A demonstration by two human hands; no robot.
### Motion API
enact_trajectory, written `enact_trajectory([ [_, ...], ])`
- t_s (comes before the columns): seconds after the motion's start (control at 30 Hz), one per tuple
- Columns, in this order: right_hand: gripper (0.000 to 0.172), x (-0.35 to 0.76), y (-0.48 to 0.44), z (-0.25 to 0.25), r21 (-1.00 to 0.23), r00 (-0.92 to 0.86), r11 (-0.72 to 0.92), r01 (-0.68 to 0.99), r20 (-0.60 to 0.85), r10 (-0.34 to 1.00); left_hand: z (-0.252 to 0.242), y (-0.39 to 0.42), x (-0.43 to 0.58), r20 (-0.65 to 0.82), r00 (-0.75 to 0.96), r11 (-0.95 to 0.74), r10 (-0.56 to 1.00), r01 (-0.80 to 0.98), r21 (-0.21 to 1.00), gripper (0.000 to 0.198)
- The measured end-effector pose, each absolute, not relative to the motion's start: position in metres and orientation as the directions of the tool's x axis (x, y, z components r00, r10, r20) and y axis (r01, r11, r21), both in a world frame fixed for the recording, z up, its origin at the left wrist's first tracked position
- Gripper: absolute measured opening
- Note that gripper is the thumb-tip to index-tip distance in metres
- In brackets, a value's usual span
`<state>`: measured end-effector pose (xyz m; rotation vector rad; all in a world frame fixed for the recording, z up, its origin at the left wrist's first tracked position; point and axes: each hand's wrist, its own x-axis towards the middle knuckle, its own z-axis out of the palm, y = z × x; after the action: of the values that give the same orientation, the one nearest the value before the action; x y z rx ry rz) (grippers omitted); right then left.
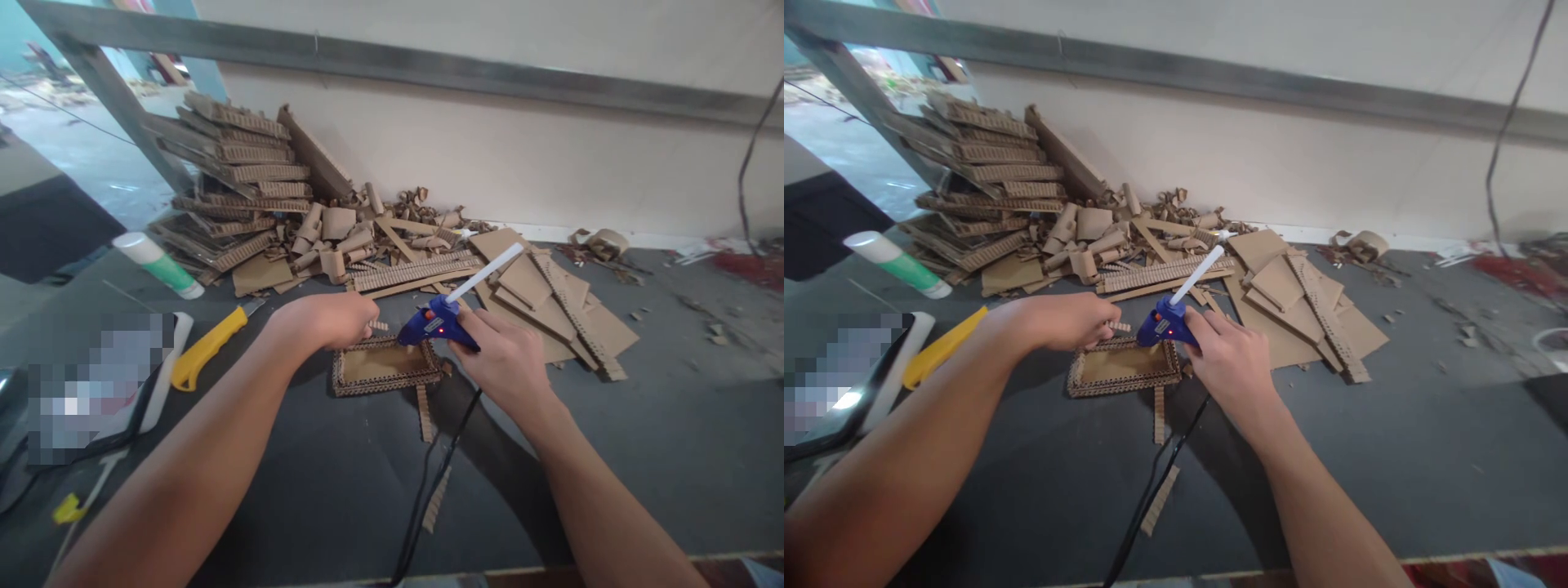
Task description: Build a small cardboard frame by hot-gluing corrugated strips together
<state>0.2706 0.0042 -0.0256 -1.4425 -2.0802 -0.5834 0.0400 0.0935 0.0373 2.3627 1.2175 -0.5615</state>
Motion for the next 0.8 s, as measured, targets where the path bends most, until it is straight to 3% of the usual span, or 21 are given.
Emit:
enact_trajectory([
  [0.17, 0.019, 0.269, 0.006, -0.026, -0.107, -0.139, 0.267, 0.958, 0.641, 0.755, 0.045, 0.092, 0.040, -0.601, 0.491, -0.490, 0.631, 0.853, 0.182, 0.014],
  [0.4, 0.016, 0.271, 0.010, -0.028, -0.150, -0.100, 0.227, 0.962, 0.581, 0.808, 0.048, 0.102, 0.027, -0.504, 0.537, -0.521, 0.676, 0.832, 0.189, 0.023],
  [0.5, 0.016, 0.272, 0.012, -0.027, -0.194, -0.067, 0.198, 0.961, 0.531, 0.845, 0.049, 0.104, 0.023, -0.388, 0.565, -0.557, 0.728, 0.818, 0.144, 0.033],
  [0.63, 0.018, 0.277, 0.012, -0.026, -0.152, -0.090, 0.182, 0.971, 0.474, 0.876, 0.049, 0.103, 0.022, -0.215, 0.627, -0.622, 0.749, 0.777, 0.098, 0.041],
  [0.8, 0.021, 0.280, 0.013, -0.025, -0.116, -0.107, 0.178, 0.977, 0.457, 0.883, 0.053, 0.097, 0.025, -0.258, 0.680, -0.674, 0.686, 0.728, 0.127, 0.038],
])
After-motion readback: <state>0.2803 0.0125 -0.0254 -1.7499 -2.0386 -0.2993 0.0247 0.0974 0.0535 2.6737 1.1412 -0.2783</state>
